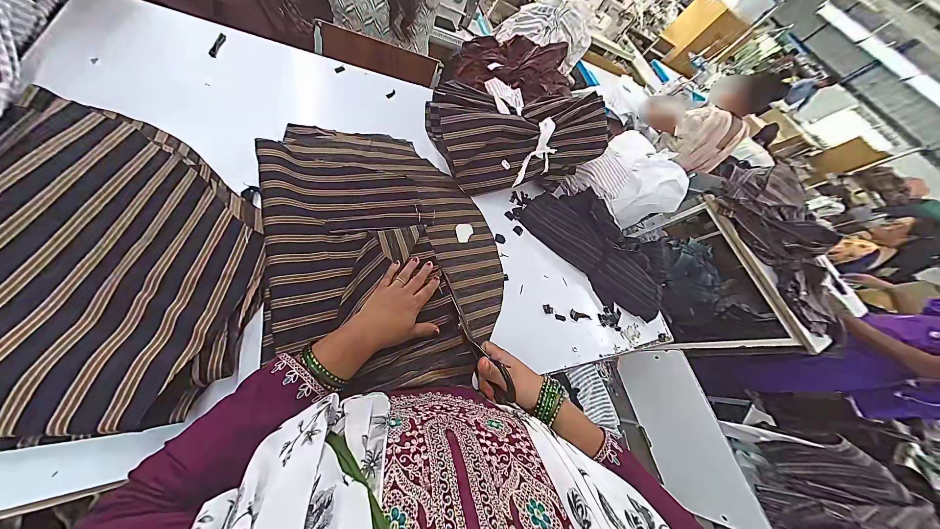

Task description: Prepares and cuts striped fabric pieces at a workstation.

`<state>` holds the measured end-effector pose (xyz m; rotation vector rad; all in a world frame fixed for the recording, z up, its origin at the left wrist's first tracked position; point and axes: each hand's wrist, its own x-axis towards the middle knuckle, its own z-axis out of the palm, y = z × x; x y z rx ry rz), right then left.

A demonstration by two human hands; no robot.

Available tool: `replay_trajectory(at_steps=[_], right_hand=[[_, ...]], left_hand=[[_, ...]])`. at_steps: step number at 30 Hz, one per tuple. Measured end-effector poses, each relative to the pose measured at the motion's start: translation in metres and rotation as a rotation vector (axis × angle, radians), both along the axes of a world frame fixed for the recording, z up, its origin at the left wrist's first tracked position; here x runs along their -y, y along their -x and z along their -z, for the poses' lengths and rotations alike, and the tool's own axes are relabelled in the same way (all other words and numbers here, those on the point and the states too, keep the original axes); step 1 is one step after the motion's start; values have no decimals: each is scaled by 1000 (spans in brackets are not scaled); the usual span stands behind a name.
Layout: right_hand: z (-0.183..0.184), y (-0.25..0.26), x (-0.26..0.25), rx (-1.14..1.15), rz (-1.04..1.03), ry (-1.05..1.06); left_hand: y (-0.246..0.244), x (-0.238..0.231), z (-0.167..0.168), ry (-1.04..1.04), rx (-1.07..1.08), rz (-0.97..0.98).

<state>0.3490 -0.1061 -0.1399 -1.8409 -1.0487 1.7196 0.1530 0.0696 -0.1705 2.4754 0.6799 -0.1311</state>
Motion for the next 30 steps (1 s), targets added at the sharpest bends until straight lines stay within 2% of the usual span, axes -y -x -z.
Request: replay_trajectory(at_steps=[13, 19, 30], right_hand=[[4, 2, 0, 37, 41, -87], [-1, -12, 5, -107, -12, -7], [0, -6, 4, -45, 16, -31]], left_hand=[[0, -1, -1, 16, -12, -5], [1, -1, 0, 10, 23, -6], [1, -2, 4, -8, 42, -8]])
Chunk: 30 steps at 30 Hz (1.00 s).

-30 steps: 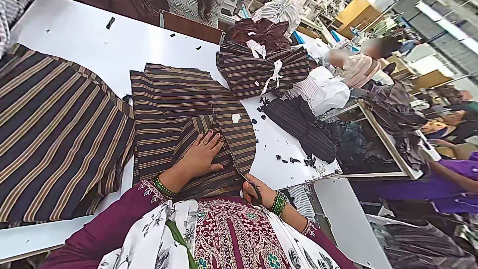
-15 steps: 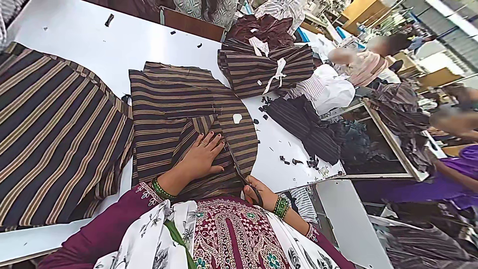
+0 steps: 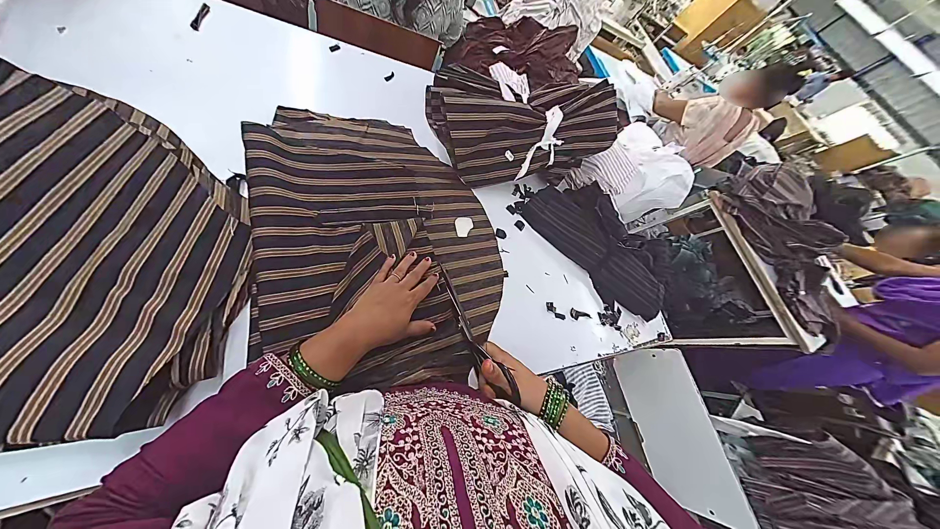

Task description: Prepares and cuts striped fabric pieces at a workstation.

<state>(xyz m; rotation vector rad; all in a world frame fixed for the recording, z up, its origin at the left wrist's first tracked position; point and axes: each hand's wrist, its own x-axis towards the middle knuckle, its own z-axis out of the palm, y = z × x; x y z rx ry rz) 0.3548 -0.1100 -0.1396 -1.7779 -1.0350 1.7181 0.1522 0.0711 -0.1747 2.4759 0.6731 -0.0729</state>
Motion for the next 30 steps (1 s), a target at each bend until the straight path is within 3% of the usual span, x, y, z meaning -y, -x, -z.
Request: replay_trajectory(at_steps=[7, 13, 24, 26, 29, 30], right_hand=[[2, 4, 9, 17, 49, -86], [-1, 0, 1, 13, -33, 12], [-3, 13, -4, 47, 113, -50], [0, 10, -1, -22, 196, -80], [3, 3, 1, -140, 305, -147], [4, 2, 2, -160, 322, -159]], left_hand=[[0, 0, 1, -1, 1, 5], [0, 0, -2, -3, -27, 8], [0, -1, -3, 21, -20, 24], [9, 4, -5, -3, 121, -84], [31, 4, -11, -181, 470, -521], [40, -1, -21, -51, 484, -631]])
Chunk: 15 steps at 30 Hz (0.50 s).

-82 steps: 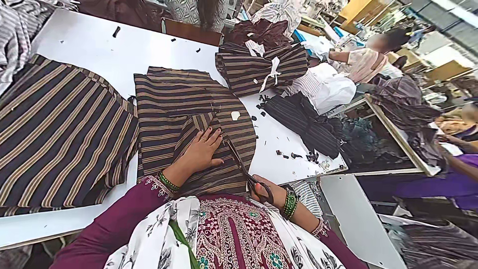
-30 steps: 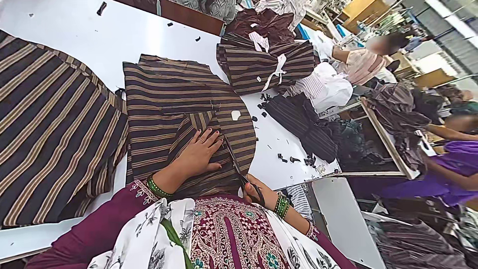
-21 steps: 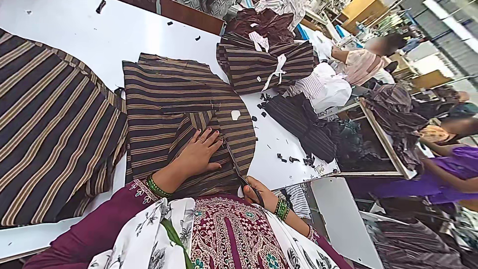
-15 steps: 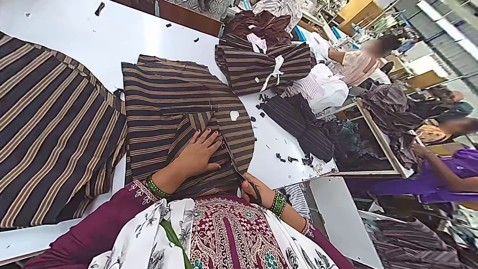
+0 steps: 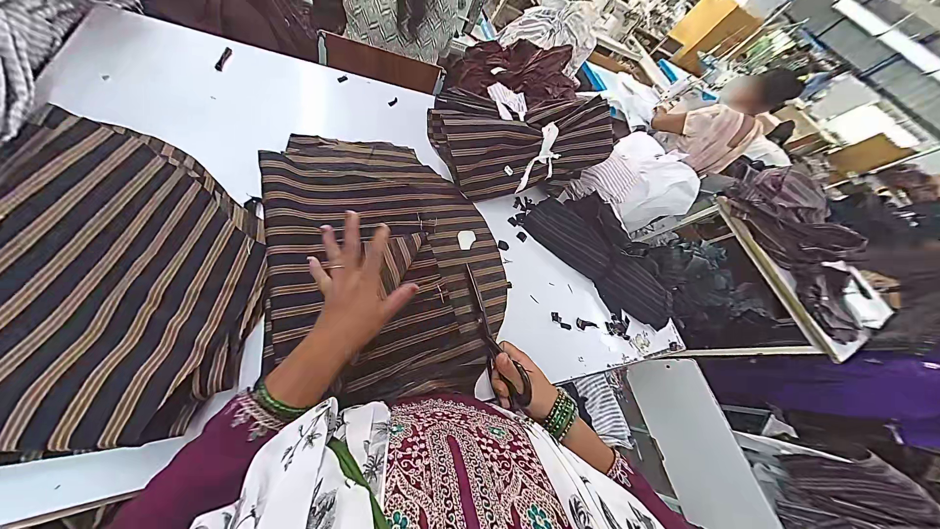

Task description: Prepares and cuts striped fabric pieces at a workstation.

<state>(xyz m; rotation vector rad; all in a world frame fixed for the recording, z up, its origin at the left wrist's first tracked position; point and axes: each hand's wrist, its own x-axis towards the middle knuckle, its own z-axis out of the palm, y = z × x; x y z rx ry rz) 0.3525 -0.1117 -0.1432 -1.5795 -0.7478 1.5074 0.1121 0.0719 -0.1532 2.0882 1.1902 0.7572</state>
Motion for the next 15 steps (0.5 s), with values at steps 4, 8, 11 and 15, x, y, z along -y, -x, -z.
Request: replay_trajectory(at_steps=[4, 8, 11, 15], right_hand=[[-1, 0, -8, -21, 15, -60], [2, -5, -33, -57, -134, -84], [0, -9, -54, -34, -231, 23], [-11, -10, -74, 38, -294, 187]], left_hand=[[20, -12, -43, 925, 582, 196], [-6, -38, -45, 580, 333, 401], [-41, -70, -19, 132, -165, 325], [-74, -84, 12, 87, -608, 346]])
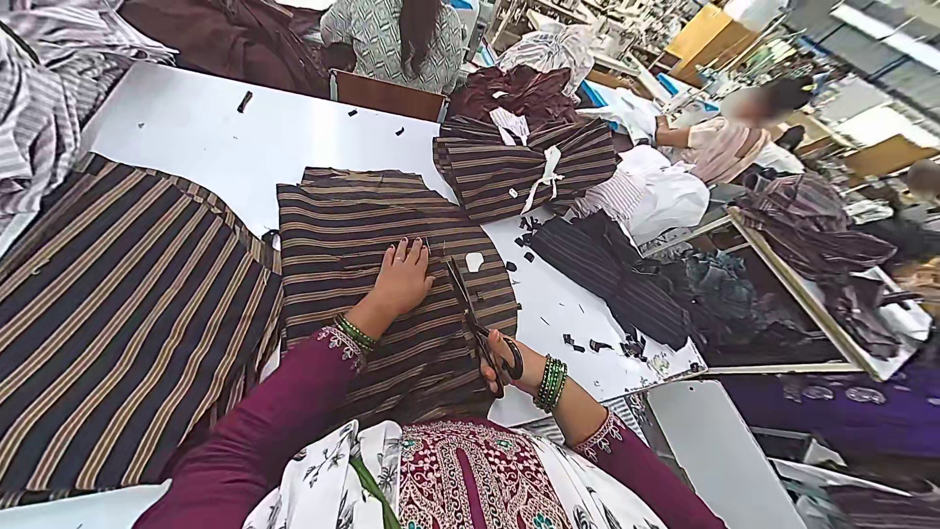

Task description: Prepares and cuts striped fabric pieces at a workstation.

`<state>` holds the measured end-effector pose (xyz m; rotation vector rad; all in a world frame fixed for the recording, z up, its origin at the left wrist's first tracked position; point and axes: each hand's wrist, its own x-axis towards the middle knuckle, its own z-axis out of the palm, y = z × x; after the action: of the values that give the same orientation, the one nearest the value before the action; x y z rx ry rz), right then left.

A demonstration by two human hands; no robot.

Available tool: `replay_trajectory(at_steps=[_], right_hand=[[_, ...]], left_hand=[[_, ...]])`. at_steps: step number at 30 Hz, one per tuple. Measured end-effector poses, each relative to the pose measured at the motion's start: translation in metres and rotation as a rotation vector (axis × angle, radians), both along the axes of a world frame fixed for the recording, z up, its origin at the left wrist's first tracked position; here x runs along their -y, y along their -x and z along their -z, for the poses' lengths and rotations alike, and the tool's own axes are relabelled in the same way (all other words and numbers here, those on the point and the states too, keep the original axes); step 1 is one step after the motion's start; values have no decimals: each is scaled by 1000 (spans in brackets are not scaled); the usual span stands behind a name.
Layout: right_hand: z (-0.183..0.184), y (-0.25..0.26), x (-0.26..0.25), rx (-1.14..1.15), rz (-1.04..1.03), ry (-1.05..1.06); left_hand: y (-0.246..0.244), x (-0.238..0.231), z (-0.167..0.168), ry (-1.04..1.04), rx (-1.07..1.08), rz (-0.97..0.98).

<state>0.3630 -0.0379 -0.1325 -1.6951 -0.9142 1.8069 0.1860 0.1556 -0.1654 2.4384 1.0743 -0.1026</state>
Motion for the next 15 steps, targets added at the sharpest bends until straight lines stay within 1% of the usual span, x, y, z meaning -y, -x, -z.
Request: replay_trajectory(at_steps=[2, 6, 10, 15], right_hand=[[-4, -2, -5, 31, -34, 33], [-4, -2, -18, 74, -89, 36], [-10, 9, -39, 134, -52, 56], [-5, 9, -45, 143, -26, 35]], left_hand=[[0, 2, 7, -23, -34, 30], [4, 2, 9, -29, -16, 62], [5, 0, 7, -5, -4, 71], [6, -1, 5, 35, 19, 73]])
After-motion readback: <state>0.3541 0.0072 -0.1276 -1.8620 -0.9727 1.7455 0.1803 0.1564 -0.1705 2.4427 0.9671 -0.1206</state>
